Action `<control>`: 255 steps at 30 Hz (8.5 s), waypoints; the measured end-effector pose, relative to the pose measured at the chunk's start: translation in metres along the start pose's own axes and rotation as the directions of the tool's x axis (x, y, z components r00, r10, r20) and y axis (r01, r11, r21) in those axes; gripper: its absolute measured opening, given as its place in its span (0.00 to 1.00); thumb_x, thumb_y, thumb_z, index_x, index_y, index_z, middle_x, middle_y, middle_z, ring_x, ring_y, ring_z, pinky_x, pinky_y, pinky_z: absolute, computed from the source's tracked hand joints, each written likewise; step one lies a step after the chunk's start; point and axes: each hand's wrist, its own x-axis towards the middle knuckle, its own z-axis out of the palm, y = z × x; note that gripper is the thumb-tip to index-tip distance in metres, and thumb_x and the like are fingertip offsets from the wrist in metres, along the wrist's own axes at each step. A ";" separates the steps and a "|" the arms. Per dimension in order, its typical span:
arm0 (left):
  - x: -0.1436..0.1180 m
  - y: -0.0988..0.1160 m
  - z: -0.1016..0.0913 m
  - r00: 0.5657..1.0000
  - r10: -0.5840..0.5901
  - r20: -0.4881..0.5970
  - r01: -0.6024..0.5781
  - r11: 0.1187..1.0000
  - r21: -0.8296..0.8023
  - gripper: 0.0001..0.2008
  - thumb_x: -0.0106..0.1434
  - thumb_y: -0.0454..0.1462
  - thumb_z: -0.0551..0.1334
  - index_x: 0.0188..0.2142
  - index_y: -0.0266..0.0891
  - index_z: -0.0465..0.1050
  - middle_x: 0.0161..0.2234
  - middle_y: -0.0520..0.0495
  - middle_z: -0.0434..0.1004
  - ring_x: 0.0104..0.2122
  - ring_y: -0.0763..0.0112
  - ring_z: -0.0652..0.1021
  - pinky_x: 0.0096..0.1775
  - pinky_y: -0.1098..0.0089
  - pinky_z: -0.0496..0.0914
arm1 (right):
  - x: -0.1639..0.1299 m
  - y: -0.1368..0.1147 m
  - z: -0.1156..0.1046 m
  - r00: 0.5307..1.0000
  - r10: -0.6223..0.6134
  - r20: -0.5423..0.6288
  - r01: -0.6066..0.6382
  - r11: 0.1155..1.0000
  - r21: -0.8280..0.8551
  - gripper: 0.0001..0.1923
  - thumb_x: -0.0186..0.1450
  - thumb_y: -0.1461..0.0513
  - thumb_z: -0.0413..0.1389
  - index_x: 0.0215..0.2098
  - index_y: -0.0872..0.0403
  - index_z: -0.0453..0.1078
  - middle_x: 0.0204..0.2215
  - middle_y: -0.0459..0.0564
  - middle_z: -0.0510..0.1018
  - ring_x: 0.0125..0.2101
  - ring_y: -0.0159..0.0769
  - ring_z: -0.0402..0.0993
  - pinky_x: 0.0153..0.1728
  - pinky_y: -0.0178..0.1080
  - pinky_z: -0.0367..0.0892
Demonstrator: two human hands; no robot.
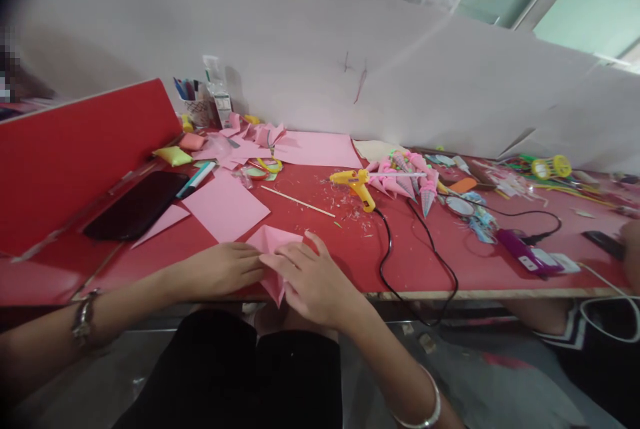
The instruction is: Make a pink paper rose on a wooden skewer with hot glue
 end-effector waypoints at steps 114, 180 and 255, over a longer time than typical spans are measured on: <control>-0.047 -0.054 -0.009 0.885 -0.236 0.402 0.372 0.877 -0.304 0.26 0.59 0.46 0.52 0.57 0.49 0.51 0.59 0.48 0.52 0.55 0.59 0.55 0.53 0.60 0.52 | -0.041 0.009 0.025 0.884 0.386 -0.263 -0.402 0.916 -0.007 0.12 0.59 0.61 0.47 0.36 0.54 0.72 0.37 0.52 0.74 0.39 0.39 0.68 0.39 0.42 0.65; 0.014 -0.084 0.015 0.386 -0.908 -0.163 0.073 0.206 -0.976 0.10 0.46 0.35 0.63 0.28 0.38 0.62 0.20 0.58 0.62 0.21 0.80 0.66 0.26 0.77 0.62 | 0.086 0.073 0.019 0.812 0.539 -0.221 -0.152 0.563 0.812 0.10 0.53 0.60 0.55 0.18 0.54 0.60 0.17 0.42 0.72 0.21 0.28 0.68 0.23 0.30 0.61; 0.021 -0.063 0.010 0.599 -0.795 -0.092 0.408 0.402 -0.820 0.06 0.49 0.38 0.56 0.24 0.37 0.67 0.20 0.52 0.68 0.22 0.74 0.67 0.24 0.74 0.60 | 0.093 0.057 0.033 0.882 0.465 -0.077 -0.154 0.439 0.885 0.09 0.52 0.57 0.57 0.25 0.54 0.70 0.26 0.46 0.75 0.29 0.32 0.70 0.33 0.36 0.66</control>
